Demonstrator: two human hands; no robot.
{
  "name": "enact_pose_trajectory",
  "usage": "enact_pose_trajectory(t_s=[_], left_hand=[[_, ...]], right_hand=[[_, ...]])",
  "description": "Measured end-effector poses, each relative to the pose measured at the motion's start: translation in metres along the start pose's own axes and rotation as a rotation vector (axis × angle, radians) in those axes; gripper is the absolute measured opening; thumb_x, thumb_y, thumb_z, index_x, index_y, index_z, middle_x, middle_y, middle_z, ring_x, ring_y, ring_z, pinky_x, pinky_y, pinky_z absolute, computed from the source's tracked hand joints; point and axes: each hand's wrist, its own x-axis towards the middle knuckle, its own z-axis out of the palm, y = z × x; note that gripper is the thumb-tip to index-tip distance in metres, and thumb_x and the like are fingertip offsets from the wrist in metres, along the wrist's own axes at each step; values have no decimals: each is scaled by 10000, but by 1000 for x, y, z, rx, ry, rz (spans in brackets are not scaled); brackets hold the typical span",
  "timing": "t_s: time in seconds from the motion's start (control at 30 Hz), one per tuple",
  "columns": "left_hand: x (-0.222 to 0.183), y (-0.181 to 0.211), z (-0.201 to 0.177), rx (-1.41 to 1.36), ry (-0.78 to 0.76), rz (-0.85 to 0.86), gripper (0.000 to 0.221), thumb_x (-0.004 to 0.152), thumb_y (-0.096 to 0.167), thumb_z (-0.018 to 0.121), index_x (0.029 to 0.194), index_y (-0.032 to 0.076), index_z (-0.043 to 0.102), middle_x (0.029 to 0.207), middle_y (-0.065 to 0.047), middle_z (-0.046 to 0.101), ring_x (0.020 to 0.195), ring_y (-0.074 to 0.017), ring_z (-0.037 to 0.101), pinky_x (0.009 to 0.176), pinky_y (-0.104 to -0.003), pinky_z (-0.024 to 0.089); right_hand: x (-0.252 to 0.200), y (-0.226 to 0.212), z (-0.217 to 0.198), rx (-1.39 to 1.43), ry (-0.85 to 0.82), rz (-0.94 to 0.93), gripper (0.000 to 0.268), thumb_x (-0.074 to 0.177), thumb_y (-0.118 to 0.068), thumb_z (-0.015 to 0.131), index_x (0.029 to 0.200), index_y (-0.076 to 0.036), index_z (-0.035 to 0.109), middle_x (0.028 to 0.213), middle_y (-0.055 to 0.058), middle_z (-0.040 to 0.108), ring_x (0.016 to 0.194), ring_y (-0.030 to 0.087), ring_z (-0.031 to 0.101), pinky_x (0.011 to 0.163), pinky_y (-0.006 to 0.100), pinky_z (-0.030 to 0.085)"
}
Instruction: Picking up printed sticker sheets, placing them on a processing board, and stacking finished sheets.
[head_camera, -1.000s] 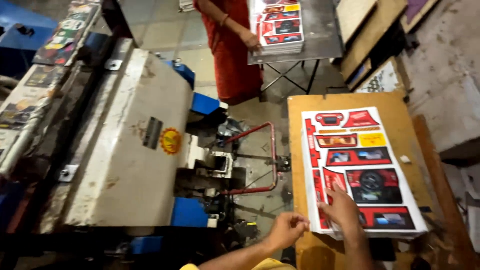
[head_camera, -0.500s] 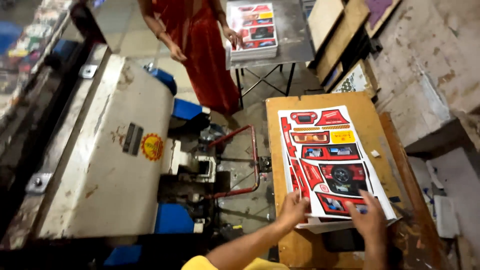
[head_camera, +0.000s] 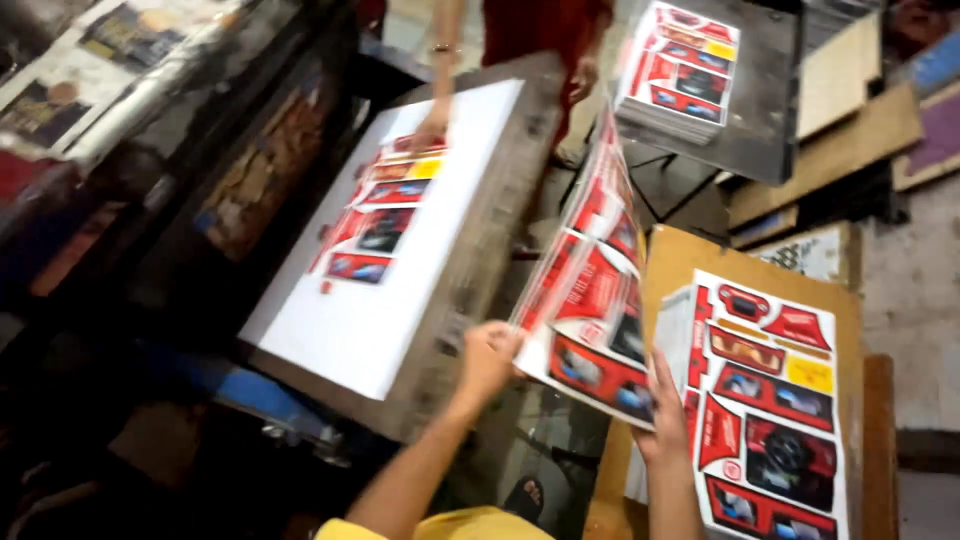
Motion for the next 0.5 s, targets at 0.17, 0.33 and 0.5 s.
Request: enact_pose_trajectory(t_s=[0.17, 0.33, 0.5], left_hand=[[107, -61, -145, 355, 304, -167, 357, 911, 342, 691, 697, 62, 747, 629, -94, 722, 564, -240, 740, 576, -380, 571], [165, -59, -233, 577, 608, -200, 228, 846, 320, 734, 911, 106, 776, 942, -171, 751, 911, -383, 719, 781, -505, 568], [161, -42, -283, 617, 562, -364, 267, 810, 265, 741, 939, 33, 766, 989, -210, 761, 925, -389, 741, 790, -499, 594]], right_hand=[[91, 78, 102, -670, -132, -282, 476, 1002, -103, 594, 1470, -20, 586, 1376, 109, 657, 1125, 139, 658, 941, 292, 523], [155, 178, 166, -1280, 17, -316, 627, 830, -147, 794, 1430, -112, 616, 827, 111, 602, 607, 159, 556, 562, 351, 509], [128, 211, 188, -1347, -38, -558, 489, 880, -142, 755, 1361, -110, 670, 929, 88, 712, 715, 160, 656, 682, 328, 554]])
